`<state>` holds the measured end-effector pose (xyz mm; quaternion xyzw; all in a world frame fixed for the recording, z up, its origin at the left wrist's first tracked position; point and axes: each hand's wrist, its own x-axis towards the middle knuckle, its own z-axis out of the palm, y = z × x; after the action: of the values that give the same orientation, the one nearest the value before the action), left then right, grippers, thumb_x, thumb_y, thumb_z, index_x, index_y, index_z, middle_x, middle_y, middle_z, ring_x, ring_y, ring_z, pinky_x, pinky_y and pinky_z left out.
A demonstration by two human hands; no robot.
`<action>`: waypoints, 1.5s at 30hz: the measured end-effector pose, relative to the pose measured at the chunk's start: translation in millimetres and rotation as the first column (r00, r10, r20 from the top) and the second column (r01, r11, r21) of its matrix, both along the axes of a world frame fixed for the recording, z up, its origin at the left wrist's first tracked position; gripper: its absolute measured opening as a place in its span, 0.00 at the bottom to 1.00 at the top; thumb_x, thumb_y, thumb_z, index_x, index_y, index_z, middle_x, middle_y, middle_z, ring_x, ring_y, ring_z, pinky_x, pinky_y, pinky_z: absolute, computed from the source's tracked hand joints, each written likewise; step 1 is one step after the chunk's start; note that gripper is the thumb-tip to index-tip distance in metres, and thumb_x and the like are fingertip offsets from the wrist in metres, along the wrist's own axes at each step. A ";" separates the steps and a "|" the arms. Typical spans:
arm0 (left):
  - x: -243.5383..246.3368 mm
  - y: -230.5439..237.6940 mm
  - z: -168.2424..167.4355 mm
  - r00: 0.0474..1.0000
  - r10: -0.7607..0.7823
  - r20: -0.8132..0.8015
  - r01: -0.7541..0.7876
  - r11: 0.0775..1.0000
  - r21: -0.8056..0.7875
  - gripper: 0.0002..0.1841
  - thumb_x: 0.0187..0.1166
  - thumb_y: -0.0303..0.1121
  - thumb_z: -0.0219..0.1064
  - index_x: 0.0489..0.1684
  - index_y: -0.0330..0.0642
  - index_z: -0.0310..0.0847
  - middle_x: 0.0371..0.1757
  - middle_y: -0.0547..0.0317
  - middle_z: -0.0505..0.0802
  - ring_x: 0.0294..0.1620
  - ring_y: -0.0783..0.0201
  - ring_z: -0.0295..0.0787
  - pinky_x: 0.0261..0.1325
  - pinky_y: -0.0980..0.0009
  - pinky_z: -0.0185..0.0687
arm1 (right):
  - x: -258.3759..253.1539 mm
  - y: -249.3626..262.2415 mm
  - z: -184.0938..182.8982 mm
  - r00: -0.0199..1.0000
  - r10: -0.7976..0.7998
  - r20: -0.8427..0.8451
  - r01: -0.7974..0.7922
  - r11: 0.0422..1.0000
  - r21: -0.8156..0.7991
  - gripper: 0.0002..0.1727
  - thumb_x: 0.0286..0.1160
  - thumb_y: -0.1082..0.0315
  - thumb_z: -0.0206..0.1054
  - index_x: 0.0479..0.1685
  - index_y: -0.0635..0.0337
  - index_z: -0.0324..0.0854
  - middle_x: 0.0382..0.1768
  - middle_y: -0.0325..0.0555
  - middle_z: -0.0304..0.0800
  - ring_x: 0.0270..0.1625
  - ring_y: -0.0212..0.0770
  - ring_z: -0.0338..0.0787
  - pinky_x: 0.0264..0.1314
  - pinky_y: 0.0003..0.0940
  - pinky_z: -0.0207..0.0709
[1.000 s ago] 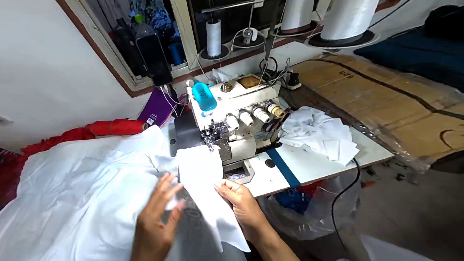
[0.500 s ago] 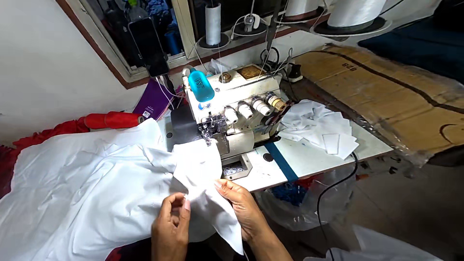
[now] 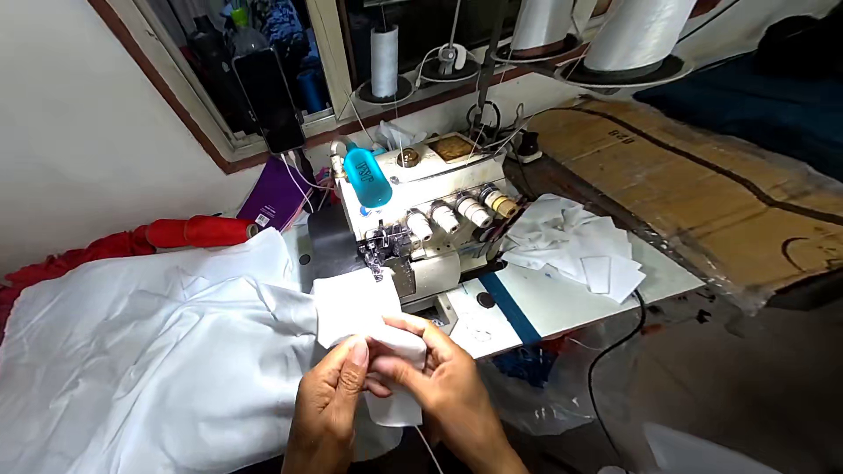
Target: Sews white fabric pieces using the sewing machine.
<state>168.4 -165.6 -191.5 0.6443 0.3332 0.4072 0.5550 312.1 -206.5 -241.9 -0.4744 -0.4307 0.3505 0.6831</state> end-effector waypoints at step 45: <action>1.9 31.0 6.5 0.947 0.209 -0.244 0.022 0.717 0.697 0.07 0.76 0.38 0.74 0.37 0.44 0.92 0.37 0.68 0.93 0.33 0.82 0.83 0.35 0.87 0.79 | -14.7 -5.0 10.8 0.935 0.018 -0.354 -0.006 0.999 0.033 0.12 0.74 0.81 0.66 0.52 0.72 0.89 0.44 0.46 0.97 0.45 0.29 0.95 0.54 0.24 0.89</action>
<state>170.3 -134.6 -185.1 0.8413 0.2712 0.4251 0.1946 297.5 -211.5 -231.1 -0.3902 -0.3090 0.4277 0.7546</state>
